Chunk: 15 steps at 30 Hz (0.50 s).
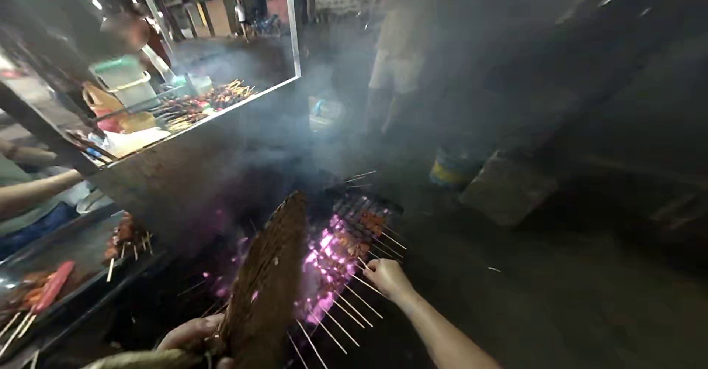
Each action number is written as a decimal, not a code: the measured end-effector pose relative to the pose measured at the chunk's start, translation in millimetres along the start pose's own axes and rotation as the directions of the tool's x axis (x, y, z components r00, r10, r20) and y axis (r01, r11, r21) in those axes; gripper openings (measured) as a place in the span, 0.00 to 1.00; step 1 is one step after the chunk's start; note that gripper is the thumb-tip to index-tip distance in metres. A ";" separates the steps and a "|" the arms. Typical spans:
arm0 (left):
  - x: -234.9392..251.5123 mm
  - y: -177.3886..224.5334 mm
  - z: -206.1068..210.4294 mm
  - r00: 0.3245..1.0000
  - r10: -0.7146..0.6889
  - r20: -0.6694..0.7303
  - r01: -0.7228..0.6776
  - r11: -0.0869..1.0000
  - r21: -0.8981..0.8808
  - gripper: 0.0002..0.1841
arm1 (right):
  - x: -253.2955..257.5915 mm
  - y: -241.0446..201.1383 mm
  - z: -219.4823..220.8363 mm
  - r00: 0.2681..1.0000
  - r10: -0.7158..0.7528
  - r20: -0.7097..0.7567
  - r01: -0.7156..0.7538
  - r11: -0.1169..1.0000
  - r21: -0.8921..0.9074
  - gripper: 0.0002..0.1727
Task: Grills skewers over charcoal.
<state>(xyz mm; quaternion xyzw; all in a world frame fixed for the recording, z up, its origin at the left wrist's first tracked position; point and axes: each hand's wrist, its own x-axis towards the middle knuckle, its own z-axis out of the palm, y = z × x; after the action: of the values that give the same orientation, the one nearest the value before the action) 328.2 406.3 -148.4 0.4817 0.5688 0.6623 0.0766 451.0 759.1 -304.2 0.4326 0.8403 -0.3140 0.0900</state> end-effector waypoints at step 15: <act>-11.2 -20.6 -9.5 0.981 0.162 -0.109 -0.129 0.956 0.262 0.16 | 2.0 1.8 17.0 0.997 -0.011 0.071 0.023 0.983 -0.180 0.19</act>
<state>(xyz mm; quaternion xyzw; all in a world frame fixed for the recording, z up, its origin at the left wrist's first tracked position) 318.0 399.6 -170.5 0.4841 0.6155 0.6178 -0.0718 449.1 750.9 -319.3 0.4042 0.8654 -0.2520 0.1557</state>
